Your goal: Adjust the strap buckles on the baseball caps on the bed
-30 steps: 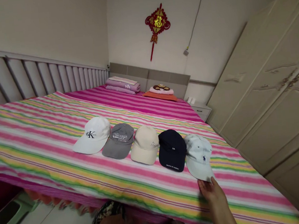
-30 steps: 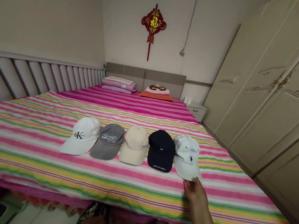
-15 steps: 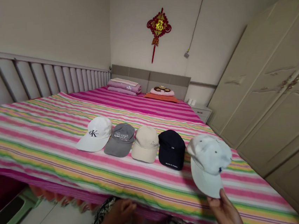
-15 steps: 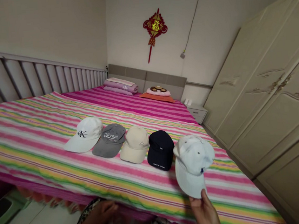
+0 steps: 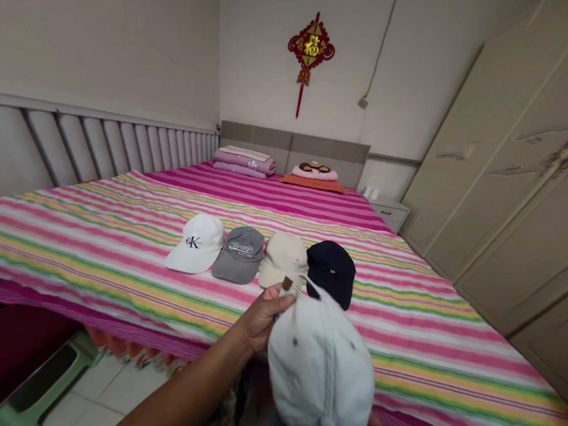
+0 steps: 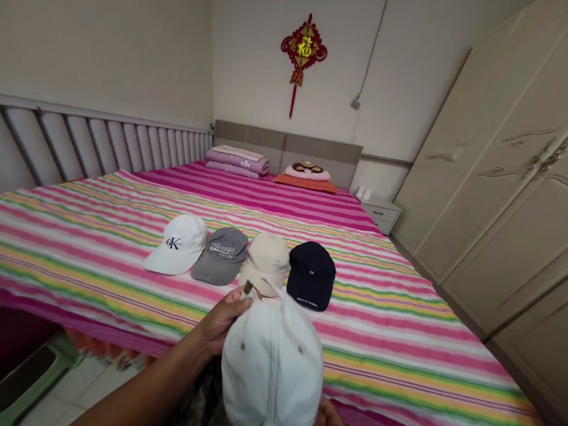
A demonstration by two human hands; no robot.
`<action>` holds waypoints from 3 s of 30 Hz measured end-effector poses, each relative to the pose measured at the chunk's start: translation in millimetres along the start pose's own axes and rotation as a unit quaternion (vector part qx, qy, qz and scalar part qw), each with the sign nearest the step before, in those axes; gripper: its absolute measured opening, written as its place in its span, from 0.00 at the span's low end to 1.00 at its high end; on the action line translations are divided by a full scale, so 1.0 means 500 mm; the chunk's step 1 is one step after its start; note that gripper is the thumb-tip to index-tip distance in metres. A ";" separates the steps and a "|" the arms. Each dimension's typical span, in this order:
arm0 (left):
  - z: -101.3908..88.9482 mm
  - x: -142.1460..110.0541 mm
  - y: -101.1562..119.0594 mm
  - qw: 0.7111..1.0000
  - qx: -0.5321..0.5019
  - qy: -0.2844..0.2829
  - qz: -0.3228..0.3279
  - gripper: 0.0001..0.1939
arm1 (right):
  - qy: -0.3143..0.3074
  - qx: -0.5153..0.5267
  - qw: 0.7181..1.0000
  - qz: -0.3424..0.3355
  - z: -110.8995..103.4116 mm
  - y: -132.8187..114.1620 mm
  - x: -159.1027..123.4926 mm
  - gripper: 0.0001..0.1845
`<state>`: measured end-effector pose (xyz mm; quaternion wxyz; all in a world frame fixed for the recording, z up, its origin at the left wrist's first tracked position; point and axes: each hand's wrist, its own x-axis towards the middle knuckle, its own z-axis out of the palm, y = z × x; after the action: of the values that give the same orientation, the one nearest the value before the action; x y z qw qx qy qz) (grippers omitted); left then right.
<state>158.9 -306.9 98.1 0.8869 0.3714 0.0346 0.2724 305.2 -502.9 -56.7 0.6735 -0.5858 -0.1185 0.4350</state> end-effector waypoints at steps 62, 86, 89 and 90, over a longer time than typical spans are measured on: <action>0.031 -0.099 -0.011 0.988 0.047 -0.081 -0.126 0.15 | -0.276 -0.060 0.953 -0.114 0.276 -0.254 -0.129 0.15; -0.001 -0.094 -0.040 0.998 -0.040 -0.017 -0.054 0.12 | -0.248 0.210 0.941 -0.093 0.320 -0.222 -0.129 0.13; 0.000 -0.097 -0.037 0.999 -0.018 -0.022 -0.044 0.13 | -0.223 0.169 0.954 -0.109 0.318 -0.226 -0.131 0.12; -0.001 -0.098 -0.038 0.998 -0.020 -0.030 -0.043 0.13 | -0.217 0.148 0.959 -0.107 0.318 -0.225 -0.132 0.11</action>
<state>125.8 -342.3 77.9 0.9057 0.3594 0.0186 0.2239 210.0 -434.2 112.4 0.7535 -0.3552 -0.2579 0.4895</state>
